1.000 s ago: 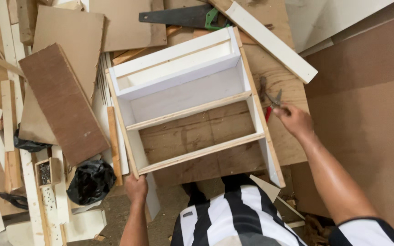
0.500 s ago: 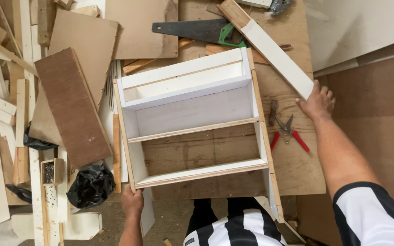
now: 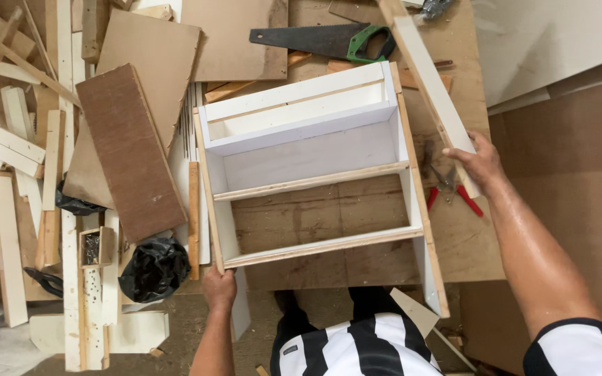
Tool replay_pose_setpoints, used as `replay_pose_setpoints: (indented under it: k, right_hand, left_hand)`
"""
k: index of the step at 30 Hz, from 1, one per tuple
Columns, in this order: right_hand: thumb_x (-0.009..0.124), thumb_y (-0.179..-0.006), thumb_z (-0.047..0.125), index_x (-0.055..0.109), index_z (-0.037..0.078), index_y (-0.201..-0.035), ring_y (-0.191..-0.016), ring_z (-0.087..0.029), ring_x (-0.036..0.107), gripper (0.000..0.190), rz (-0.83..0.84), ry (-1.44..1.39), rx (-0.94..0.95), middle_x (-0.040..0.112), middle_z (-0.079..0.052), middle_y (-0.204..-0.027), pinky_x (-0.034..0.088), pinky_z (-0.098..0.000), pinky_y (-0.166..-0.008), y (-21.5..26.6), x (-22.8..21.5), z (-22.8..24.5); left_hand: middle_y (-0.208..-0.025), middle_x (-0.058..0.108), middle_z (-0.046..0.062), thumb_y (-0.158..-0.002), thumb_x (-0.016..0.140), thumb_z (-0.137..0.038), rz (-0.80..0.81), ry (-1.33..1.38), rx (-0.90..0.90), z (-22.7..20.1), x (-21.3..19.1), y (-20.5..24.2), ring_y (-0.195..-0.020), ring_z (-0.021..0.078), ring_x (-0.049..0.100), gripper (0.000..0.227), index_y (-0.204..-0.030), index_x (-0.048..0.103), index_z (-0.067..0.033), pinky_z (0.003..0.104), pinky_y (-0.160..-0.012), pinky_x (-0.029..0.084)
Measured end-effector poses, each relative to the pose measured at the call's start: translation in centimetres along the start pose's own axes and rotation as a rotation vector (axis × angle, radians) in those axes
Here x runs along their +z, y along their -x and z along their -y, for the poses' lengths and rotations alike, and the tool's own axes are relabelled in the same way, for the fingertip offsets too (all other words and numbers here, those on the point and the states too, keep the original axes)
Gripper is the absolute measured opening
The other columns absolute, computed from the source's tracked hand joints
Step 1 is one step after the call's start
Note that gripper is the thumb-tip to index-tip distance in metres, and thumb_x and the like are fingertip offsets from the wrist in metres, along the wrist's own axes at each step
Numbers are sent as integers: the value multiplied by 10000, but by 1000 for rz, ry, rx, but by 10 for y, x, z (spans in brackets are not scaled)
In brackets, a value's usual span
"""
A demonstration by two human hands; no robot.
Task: The person assembles a wooden shelf by hammering nails into boards, fitting various plywood pieces together, and handling wooden components on a workbench.
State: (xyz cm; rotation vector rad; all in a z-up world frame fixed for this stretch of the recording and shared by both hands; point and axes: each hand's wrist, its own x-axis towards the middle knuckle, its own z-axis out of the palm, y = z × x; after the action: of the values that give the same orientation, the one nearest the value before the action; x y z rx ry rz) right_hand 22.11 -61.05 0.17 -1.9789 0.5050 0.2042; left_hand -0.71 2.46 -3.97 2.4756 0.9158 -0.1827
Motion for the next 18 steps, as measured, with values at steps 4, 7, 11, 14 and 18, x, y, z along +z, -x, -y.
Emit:
replay_pose_setpoints:
  k: [4,7,11,14,18]
  right_hand:
    - [769,-778,203,496,113,-1423,-899,-274,640,706,49,-493,159,644,-142,-1130,550,-451,-718,74,17,36]
    - [800,-938,171,530,76,-1533,-884,-295,546,660,54,-735,32,513,-139,-1011,512,-439,-776,134,45,39]
    - [809,-800,155,587,-1,-1360,-1181,-219,640,622,100,-606,-292,662,-87,-1219,549,-354,-1040,224,120,41]
    - [874,-760,150,553,36,-1375,-1141,-222,629,703,52,-448,-241,634,-71,-1221,559,-374,-997,290,197,32]
    - [884,-787,164,557,26,-1337,-1082,-210,661,654,49,-593,-114,645,-83,-1175,605,-364,-943,362,289,16]
  left_hand:
    - [-900,728,270,-801,673,-244,-8,2,55,18,14,-11,-877,456,712,326,-1022,766,-23,552,-810,548]
    - [-902,736,264,-815,654,-232,38,55,72,25,19,-14,-882,449,723,329,-1043,752,-17,550,-816,551]
    - [-1004,748,245,-869,676,-324,215,293,199,29,3,-10,-983,423,721,434,-1188,681,-30,509,-859,547]
    - [-1186,732,237,-901,701,-478,393,305,277,40,-22,5,-1120,392,702,637,-1364,586,-56,468,-946,541]
    - [-1334,632,285,-971,608,-540,543,279,377,58,-58,27,-1209,407,660,801,-1532,389,-11,456,-978,528]
